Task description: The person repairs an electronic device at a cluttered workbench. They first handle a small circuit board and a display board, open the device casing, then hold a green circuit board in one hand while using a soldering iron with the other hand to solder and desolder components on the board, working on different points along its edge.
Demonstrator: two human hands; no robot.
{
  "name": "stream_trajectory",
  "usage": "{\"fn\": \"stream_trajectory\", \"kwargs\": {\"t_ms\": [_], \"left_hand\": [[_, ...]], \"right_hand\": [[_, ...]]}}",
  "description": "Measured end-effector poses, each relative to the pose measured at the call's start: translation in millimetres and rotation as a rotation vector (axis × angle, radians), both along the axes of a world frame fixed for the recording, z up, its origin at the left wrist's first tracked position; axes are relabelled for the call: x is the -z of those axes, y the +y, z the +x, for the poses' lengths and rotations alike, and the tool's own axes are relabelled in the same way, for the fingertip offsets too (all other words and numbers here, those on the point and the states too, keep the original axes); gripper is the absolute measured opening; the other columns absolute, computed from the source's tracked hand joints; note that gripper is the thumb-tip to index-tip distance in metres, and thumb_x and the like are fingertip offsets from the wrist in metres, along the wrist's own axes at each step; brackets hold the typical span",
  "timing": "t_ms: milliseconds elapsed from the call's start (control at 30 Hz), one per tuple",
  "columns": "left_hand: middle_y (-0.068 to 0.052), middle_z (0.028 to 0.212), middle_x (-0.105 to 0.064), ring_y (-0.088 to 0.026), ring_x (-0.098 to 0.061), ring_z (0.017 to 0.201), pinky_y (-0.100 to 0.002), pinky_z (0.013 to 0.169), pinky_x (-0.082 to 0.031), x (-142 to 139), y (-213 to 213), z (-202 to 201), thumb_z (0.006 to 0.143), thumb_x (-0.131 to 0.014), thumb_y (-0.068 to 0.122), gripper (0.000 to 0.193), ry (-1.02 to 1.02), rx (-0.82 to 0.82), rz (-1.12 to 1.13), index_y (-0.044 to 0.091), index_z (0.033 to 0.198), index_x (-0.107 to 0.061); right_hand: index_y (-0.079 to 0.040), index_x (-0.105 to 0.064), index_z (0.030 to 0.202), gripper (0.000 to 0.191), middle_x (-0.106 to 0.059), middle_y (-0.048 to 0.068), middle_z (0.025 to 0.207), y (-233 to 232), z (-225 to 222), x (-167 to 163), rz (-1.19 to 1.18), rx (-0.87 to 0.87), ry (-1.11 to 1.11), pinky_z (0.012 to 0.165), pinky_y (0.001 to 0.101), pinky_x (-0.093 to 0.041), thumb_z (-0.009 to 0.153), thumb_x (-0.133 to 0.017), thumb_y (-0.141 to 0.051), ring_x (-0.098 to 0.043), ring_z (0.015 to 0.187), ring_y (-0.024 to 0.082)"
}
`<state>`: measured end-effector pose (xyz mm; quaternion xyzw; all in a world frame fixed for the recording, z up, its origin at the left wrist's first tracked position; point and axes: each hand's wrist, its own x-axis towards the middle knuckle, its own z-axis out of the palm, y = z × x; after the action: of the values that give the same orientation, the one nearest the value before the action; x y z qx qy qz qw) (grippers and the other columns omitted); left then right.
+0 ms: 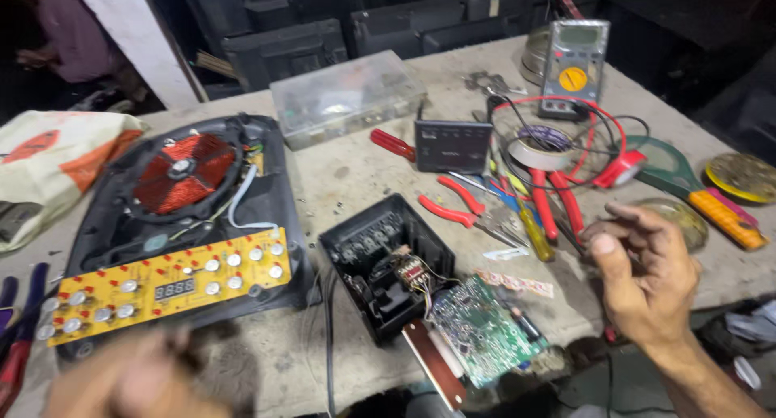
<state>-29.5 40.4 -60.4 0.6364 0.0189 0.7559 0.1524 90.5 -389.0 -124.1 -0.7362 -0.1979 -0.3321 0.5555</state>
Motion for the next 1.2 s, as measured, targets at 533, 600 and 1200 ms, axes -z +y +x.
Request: {"fn": "stream_trajectory", "kwargs": {"t_ms": [533, 600, 1200], "left_hand": [[-0.012, 0.098, -0.078, -0.031, -0.075, 0.094, -0.043, 0.074, -0.062, -15.2, -17.8, 313.3, 0.084, -0.074, 0.011, 0.013, 1.441, -0.155, 0.735, 0.014, 0.094, -0.081], [-0.012, 0.099, -0.077, -0.03, -0.075, 0.096, -0.042, 0.077, -0.061, -9.1, -14.3, 312.5, 0.079, -0.074, 0.007, 0.018, 1.516, -0.119, 0.73, 0.012, 0.094, -0.08], [-0.038, 0.111, -0.068, -0.049, -0.072, 0.094, -0.054, 0.066, -0.063, -21.1, -49.0, 289.7, 0.077, -0.075, 0.004, 0.036, 1.62, -0.292, 0.78, -0.005, 0.112, -0.074]], "right_hand": [[0.003, -0.059, 0.123, 0.031, -0.072, 0.018, 0.102, -63.7, 20.1, 81.0, 0.034, 0.135, 0.234, 0.094, 0.0333, -0.055, 0.099, -0.069, -0.012, -0.07, 0.098, 0.021], [0.001, -0.063, 0.122, 0.031, -0.073, 0.017, 0.098, -64.1, 21.4, 60.2, -0.058, 0.194, 0.316, 0.09, 0.033, -0.056, 0.098, -0.071, -0.016, -0.07, 0.093, 0.02], [-0.006, -0.069, 0.119, 0.061, -0.074, 0.011, 0.089, 163.3, 277.2, -121.8, -1.621, -0.25, -0.515, 0.066, 0.0451, -0.059, 0.077, -0.073, -0.049, -0.072, 0.084, 0.033]]}}
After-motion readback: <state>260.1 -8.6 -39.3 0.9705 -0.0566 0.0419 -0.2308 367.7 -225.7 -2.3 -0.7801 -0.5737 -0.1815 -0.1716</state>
